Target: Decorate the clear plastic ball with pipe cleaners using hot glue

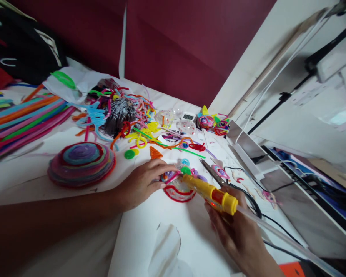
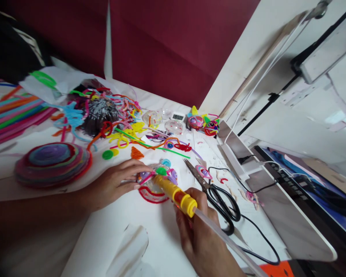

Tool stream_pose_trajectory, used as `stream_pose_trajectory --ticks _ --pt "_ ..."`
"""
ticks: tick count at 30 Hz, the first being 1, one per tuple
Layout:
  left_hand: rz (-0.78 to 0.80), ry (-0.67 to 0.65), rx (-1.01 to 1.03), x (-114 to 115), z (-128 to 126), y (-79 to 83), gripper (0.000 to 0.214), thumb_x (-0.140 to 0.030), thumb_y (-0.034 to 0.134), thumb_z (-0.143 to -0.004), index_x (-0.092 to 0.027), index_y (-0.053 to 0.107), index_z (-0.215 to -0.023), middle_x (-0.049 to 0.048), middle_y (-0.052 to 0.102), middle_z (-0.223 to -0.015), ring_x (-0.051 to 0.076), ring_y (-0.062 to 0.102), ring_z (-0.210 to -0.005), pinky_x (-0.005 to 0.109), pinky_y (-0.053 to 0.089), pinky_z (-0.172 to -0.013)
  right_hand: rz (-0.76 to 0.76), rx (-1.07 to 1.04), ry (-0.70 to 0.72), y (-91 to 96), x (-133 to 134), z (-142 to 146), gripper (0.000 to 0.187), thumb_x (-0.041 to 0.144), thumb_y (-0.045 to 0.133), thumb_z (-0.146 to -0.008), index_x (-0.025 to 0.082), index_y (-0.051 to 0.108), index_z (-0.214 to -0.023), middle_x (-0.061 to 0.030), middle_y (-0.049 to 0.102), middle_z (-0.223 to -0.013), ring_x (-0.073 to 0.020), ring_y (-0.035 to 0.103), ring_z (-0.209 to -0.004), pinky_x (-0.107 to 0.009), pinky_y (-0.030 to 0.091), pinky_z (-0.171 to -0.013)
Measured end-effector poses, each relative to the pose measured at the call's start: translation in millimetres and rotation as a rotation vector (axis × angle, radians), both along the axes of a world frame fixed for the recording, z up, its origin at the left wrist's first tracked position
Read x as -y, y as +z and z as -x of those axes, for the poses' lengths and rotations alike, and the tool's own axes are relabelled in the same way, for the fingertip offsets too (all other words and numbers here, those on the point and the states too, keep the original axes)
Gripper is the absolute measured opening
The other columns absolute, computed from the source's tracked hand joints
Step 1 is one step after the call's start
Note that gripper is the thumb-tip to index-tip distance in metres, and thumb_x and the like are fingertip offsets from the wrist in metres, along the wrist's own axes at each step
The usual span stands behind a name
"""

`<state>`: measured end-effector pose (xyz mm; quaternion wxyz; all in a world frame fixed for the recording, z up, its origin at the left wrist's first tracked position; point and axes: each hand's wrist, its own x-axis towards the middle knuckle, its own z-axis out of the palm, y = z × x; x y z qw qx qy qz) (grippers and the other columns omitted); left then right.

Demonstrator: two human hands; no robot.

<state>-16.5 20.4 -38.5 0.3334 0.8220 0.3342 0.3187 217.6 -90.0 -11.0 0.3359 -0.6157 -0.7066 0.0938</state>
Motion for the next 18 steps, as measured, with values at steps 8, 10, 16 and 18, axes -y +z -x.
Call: stream_pose_trajectory --ticks 8,10,16,18 --pt "0.006 0.008 -0.021 1.3 0.4 3.3 0.045 -0.008 0.050 -0.084 -0.027 0.060 -0.123 0.0026 0.056 -0.123 0.017 0.053 -0.116 0.028 0.040 -0.102 0.022 -0.036 0.006 0.0 2.0 3.7 0.024 0.039 0.049 -0.091 0.022 0.047 -0.106 -0.0025 0.060 -0.070 -0.0148 0.057 -0.044 -0.024 0.045 -0.039" --pt "-0.013 0.004 -0.036 1.0 0.8 3.3 0.047 -0.008 0.050 -0.084 -0.027 0.058 -0.126 0.0029 0.056 -0.123 0.017 0.052 -0.116 0.028 0.039 -0.102 0.014 -0.021 0.026 0.5 2.1 4.0 0.022 0.039 0.049 -0.091 0.022 0.048 -0.105 -0.0034 0.061 -0.072 -0.0145 0.057 -0.044 -0.024 0.045 -0.038" --pt "-0.036 -0.003 -0.038 -0.2 -0.1 2.4 0.045 -0.008 0.050 -0.084 -0.027 0.059 -0.124 0.0027 0.057 -0.123 0.017 0.051 -0.116 0.027 0.038 -0.100 -0.007 -0.003 0.034 4.9 2.3 3.1 0.024 0.038 0.047 -0.093 0.021 0.048 -0.109 -0.0024 0.060 -0.069 -0.0134 0.054 -0.041 -0.025 0.047 -0.040" --pt "-0.036 -0.001 -0.037 -0.1 -0.3 2.2 0.043 -0.008 0.050 -0.085 -0.026 0.060 -0.123 0.0033 0.058 -0.121 0.017 0.052 -0.115 0.027 0.039 -0.100 -0.019 0.014 0.025 5.4 2.1 2.7 0.025 0.039 0.047 -0.093 0.021 0.048 -0.109 -0.0025 0.060 -0.070 -0.0130 0.054 -0.041 -0.024 0.046 -0.039"
